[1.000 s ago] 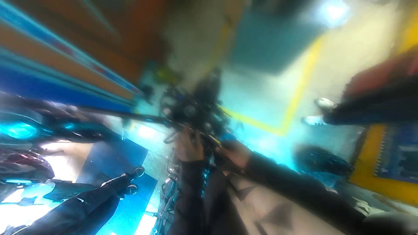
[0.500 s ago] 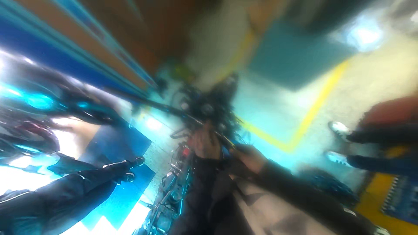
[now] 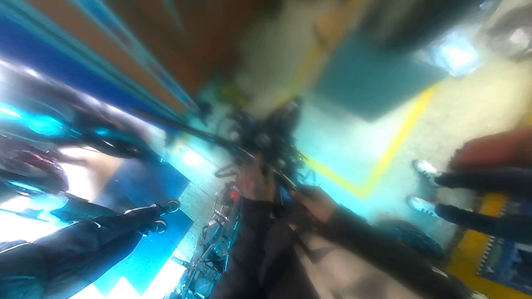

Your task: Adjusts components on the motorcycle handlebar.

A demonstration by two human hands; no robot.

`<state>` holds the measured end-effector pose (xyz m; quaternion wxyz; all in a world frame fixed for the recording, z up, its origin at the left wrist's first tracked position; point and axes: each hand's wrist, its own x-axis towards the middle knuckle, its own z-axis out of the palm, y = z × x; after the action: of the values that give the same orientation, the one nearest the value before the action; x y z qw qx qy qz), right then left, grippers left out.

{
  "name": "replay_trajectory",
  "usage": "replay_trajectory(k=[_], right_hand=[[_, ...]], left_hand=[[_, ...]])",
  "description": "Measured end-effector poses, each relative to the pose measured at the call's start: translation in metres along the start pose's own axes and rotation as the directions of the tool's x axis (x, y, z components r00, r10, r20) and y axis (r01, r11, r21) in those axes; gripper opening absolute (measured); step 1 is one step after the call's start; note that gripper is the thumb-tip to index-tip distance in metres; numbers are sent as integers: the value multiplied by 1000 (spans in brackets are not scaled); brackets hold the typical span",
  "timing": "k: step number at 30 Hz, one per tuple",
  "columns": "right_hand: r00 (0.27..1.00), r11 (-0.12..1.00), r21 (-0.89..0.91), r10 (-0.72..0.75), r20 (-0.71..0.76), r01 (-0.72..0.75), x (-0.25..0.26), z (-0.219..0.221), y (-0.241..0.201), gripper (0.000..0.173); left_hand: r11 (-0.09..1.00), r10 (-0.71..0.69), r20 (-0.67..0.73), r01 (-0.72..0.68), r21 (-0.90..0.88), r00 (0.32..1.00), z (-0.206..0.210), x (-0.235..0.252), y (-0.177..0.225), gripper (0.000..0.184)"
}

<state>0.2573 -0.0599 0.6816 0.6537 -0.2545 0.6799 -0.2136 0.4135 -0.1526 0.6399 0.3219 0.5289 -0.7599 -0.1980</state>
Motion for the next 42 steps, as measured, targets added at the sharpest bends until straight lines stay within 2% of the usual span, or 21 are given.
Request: replay_trajectory(k=[2, 4, 6, 8, 9, 11, 13, 17, 20, 23, 24, 25, 26, 29, 32, 34, 39, 42], right_hand=[[1000, 1000, 1, -7, -5, 7, 1, 0, 1, 31], [1000, 1000, 5, -19, -5, 19, 2, 0, 2, 32], [1000, 1000, 8, -28, 5, 28, 3, -1, 2, 30], [1000, 999, 41, -7, 30, 5, 2, -1, 1, 29], [999, 998, 58, 8, 41, -11, 1, -1, 0, 28], [999, 998, 65, 25, 45, -28, 1, 0, -1, 28], [999, 998, 52, 21, 38, -23, 2, 0, 0, 28], [999, 997, 70, 27, 31, -29, 1, 0, 0, 27], [1000, 998, 64, 12, 23, -13, 1, 0, 0, 27], [1000, 999, 46, 11, 8, -11, 1, 1, 0, 26], [1000, 999, 46, 9, 8, -9, 2, 1, 0, 26], [1000, 998, 55, 5, 8, -5, 2, 1, 1, 26], [1000, 998, 60, 0, 10, 0, 2, 1, 1, 26], [1000, 999, 38, -12, 9, 11, 2, 1, 1, 25], [1000, 999, 46, -4, 6, 3, 1, 1, 1, 24], [1000, 998, 58, 0, 7, 0, 1, 1, 1, 24], [1000, 997, 76, 0, 10, -1, 1, 2, 1, 23], [1000, 997, 82, -1, 16, -1, 1, 1, 0, 24]], left_hand=[[999, 48, 20, -48, -9, 999, 0, 0, 1, 48], [995, 83, -20, -84, -50, 996, -1, -8, -4, 49], [994, -41, -39, 37, -106, 998, -9, -21, -9, 51], [978, -193, -36, 189, -84, 981, -15, -31, -15, 40], [972, -230, -18, 228, -62, 973, -17, -33, -16, 32], [963, -266, 34, 267, -29, 963, -20, -35, -14, 28], [969, -246, 59, 246, -2, 968, -20, -33, -11, 26], [985, -175, 17, 175, 10, 984, -16, -29, -7, 22], [983, -181, 142, 175, 51, 973, -31, -16, 11, 19], [988, 46, 87, -58, 142, 995, -19, -24, -12, 17], [986, 74, 57, -81, 146, 996, -16, -26, -16, 16], [992, 24, 62, -32, 124, 998, -18, -25, -11, 17], [994, -90, 100, 83, 76, 991, -25, -22, 3, 18], [945, -325, 114, 325, 14, 939, -23, -22, 14, 20], [858, -503, 141, 512, -31, 853, -19, -18, 14, 20], [847, -516, 169, 530, -47, 840, -21, -18, 12, 21], [918, -378, 168, 391, -57, 911, -20, -25, 1, 24], [937, -339, 226, 349, -6, 913, -32, -12, 13, 22]])
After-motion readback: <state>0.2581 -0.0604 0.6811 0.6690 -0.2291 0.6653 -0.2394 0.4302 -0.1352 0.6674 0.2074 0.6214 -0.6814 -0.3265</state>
